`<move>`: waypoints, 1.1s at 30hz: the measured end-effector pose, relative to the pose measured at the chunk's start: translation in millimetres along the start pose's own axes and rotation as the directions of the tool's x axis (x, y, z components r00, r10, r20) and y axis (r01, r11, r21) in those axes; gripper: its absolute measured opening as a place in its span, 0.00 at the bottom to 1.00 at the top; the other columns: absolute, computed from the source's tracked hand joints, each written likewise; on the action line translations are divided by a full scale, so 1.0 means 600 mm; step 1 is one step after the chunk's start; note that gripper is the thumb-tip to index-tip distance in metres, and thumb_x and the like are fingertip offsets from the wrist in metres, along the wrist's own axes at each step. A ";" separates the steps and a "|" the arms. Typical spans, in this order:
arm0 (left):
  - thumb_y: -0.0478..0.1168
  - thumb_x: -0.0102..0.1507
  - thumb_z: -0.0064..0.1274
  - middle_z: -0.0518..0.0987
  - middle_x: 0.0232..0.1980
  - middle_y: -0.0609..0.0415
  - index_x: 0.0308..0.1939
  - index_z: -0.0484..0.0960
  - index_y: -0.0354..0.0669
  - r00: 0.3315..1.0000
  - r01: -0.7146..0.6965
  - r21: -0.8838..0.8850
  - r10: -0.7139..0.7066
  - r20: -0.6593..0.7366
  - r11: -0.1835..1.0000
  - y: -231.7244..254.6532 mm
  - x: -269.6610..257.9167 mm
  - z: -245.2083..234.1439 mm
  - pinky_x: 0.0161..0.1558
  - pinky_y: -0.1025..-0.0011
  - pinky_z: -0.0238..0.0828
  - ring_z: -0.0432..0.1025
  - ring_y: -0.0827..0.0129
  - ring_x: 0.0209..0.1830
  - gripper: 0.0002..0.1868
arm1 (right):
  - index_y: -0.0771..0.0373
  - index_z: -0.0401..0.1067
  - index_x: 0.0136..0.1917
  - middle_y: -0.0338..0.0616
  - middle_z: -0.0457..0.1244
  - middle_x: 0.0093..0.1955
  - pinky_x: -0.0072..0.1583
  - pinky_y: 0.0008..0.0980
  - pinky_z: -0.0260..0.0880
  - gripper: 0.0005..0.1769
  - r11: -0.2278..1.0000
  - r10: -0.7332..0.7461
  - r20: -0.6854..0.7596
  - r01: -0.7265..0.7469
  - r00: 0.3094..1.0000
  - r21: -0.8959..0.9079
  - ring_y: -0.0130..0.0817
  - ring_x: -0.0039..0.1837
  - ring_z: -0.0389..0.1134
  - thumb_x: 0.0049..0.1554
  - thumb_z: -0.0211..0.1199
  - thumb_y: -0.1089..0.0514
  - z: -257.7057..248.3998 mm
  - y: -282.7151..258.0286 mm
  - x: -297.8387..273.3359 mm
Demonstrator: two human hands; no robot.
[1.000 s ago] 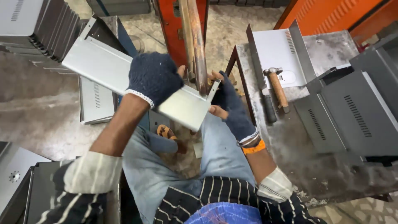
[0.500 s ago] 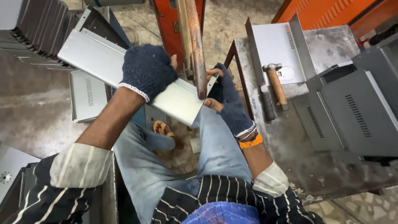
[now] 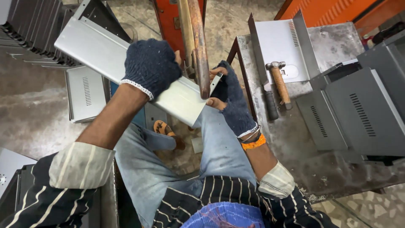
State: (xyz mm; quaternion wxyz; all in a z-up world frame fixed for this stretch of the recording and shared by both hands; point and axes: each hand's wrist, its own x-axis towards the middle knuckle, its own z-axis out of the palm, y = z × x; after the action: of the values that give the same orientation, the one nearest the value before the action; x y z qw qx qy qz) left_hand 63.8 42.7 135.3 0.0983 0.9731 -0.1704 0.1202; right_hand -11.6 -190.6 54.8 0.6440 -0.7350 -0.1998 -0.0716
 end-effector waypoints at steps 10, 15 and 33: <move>0.49 0.63 0.54 0.79 0.25 0.40 0.24 0.86 0.42 1.000 0.003 -0.035 -0.003 0.022 0.999 0.009 -0.003 -0.001 0.36 0.53 0.73 0.76 0.47 0.24 0.19 | 0.63 0.63 0.71 0.38 0.60 0.65 0.77 0.34 0.53 0.39 0.998 0.015 -0.022 -0.014 1.000 0.057 0.31 0.70 0.59 0.50 0.76 0.58 0.007 -0.020 -0.003; 0.49 0.60 0.58 0.80 0.25 0.41 0.23 0.86 0.42 0.997 -0.028 0.002 0.028 -0.076 1.000 0.003 -0.006 0.009 0.35 0.52 0.73 0.76 0.47 0.25 0.16 | 0.63 0.64 0.69 0.38 0.59 0.64 0.72 0.33 0.59 0.37 0.977 0.161 -0.015 -0.157 0.987 0.148 0.30 0.68 0.59 0.48 0.75 0.61 0.009 -0.011 -0.007; 0.48 0.53 0.61 0.81 0.31 0.38 0.28 0.88 0.43 0.999 0.006 -0.055 -0.004 0.039 0.998 0.001 0.049 0.011 0.38 0.52 0.75 0.78 0.44 0.31 0.12 | 0.64 0.65 0.73 0.37 0.59 0.63 0.64 0.25 0.57 0.23 0.900 0.198 -0.017 -0.175 0.980 0.400 0.23 0.61 0.57 0.70 0.57 0.50 -0.014 0.024 0.038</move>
State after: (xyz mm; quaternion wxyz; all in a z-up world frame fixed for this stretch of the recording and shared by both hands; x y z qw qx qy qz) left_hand 92.0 31.5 137.0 0.1222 0.9726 -0.1730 0.0960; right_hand 16.1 -195.6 51.0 0.7887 -0.6028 -0.1202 0.0112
